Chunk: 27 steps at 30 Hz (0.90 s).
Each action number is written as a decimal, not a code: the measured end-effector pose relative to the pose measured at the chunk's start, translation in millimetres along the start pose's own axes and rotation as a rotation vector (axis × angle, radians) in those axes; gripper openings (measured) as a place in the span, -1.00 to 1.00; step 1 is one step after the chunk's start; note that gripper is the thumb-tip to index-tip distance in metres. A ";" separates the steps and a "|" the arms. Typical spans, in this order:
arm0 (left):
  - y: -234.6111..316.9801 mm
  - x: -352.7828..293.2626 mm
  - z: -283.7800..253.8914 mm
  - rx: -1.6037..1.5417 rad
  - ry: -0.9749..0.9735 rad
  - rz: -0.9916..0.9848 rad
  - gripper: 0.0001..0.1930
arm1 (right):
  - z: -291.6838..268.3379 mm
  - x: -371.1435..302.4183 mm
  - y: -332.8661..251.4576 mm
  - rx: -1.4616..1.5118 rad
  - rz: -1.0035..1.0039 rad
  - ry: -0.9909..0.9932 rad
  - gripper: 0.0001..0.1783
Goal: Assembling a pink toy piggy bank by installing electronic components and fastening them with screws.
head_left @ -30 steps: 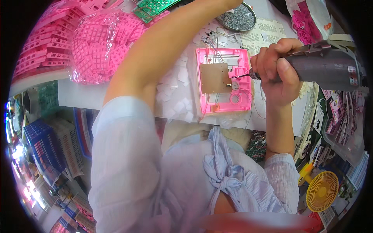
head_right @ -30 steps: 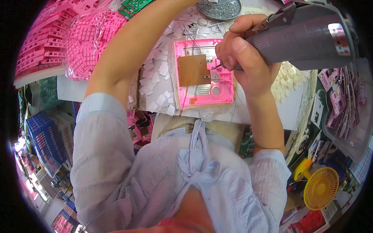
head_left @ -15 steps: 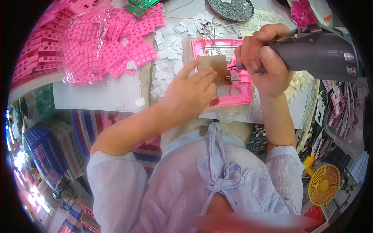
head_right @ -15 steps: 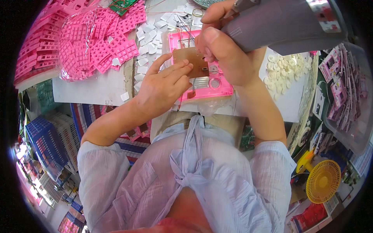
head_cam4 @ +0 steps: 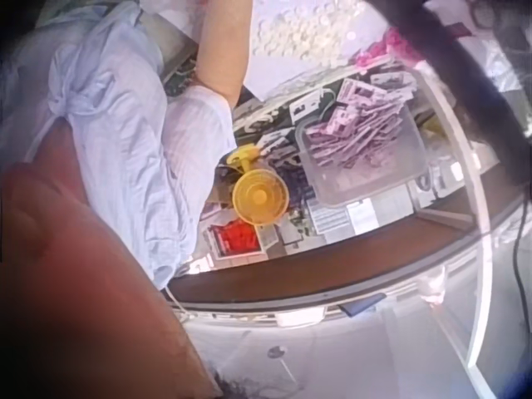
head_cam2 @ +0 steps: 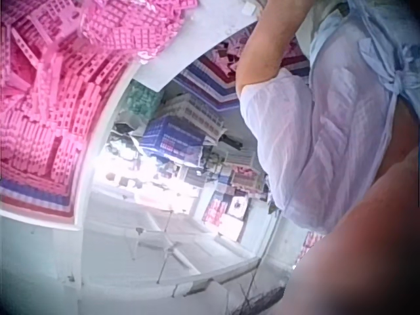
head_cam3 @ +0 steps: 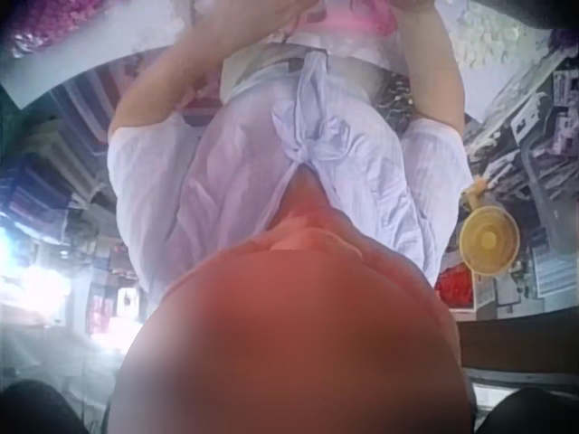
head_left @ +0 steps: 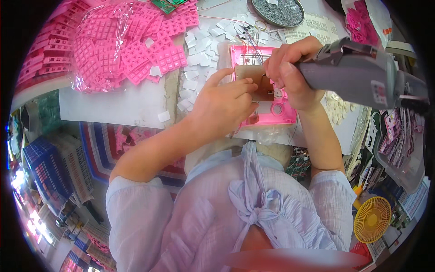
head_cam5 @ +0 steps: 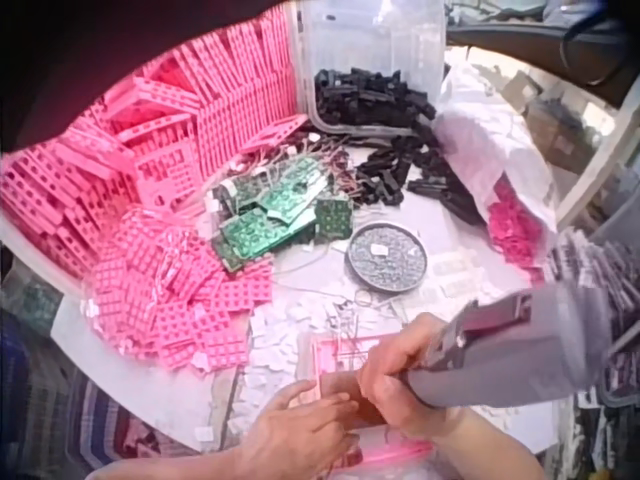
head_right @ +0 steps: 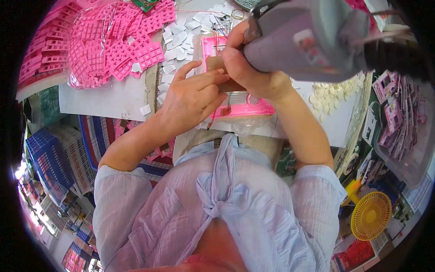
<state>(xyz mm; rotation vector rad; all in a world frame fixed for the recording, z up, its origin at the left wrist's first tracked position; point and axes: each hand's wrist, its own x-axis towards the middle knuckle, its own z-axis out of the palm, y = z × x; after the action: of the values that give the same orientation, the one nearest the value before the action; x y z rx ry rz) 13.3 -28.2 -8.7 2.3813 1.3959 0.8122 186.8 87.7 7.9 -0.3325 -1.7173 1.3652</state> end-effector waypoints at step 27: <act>16.8 -5.7 -5.7 -0.121 0.150 -0.133 -0.87 | 34.7 -4.8 -74.4 0.416 0.134 0.010 -0.66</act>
<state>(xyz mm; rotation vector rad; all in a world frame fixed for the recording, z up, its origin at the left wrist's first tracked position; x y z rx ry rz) 19.8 -41.8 2.2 2.1508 1.4981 1.0259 185.6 35.5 71.4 -0.2189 -1.3775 1.7716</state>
